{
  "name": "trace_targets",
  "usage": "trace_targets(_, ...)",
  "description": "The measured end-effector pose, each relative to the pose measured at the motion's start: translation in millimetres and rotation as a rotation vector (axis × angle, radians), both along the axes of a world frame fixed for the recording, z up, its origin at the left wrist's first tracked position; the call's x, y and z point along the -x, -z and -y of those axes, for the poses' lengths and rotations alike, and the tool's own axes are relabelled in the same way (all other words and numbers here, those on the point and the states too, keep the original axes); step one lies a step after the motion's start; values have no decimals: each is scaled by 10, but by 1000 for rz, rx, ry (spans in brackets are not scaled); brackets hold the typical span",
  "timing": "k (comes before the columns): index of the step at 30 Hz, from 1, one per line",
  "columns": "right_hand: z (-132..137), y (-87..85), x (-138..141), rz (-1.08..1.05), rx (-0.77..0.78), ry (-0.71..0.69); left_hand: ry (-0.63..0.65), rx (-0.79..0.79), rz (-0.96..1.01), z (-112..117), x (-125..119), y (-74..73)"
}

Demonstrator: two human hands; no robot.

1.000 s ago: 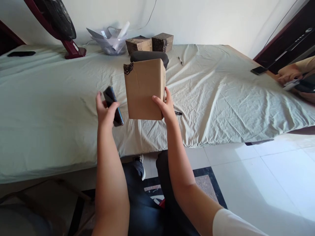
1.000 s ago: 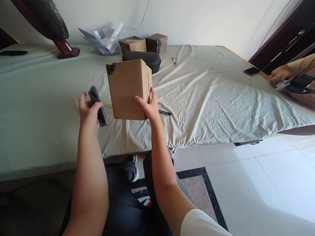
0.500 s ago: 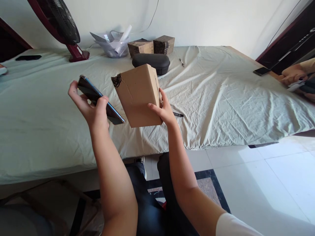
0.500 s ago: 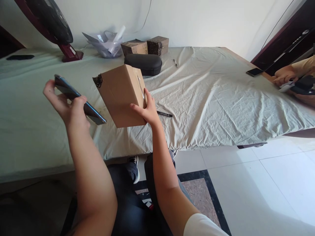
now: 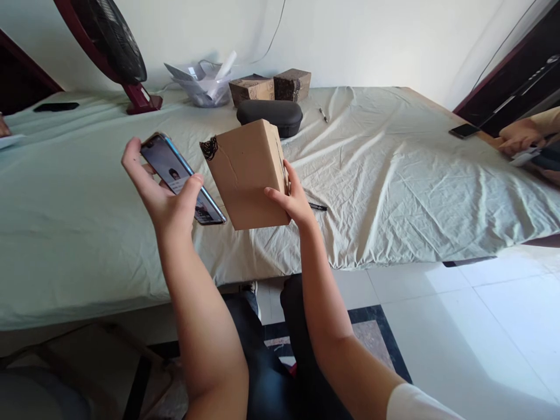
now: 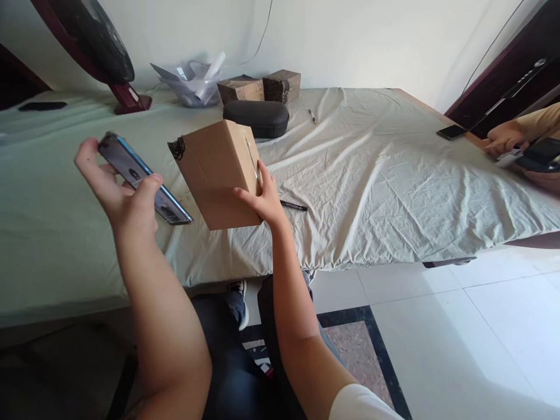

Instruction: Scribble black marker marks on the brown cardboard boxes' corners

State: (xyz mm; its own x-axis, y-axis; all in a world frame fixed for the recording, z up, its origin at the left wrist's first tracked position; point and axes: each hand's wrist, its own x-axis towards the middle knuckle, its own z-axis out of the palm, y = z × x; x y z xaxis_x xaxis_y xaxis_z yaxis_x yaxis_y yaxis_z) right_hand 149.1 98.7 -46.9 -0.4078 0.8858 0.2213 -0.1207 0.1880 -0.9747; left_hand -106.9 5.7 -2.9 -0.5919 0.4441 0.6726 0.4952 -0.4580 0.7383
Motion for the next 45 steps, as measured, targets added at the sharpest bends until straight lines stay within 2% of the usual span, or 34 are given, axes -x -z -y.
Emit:
trace_targets(7, -9, 10, -1, -24, 15, -7, 2, 103, -10, 48, -86, -22)
trace_targets(10, -8, 23, 4, -19, -13, -16, -26, 212, -15, 53, -105, 6)
trace_targets(15, -32, 46, -23, 2, -44, 15, -191, 616, 13, 56, -114, 137)
trace_targets(19, -72, 40, -115, -18, -77, 24, -307, 958, 40, 15, -229, 233)
trace_targets(21, -91, 41, -165, -43, -86, 27, -328, 1096, -30, -17, -306, 285)
trace_targets(24, -105, 62, -209, -115, -76, 4, -294, 1222, -186, -65, -389, 396)
trace_targets(29, -85, 127, -228, -163, -24, -47, -279, 1316, -322, -149, -462, 576)
trace_targets(35, -45, 213, -291, -150, 31, -68, -286, 1381, -236, -229, -488, 599)
trace_targets(40, 66, 266, -287, -210, 122, -113, -205, 1352, -281, -88, -474, 643)
trace_targets(45, 193, 234, -346, -226, 198, -130, -244, 1273, -388, 104, -610, 763)
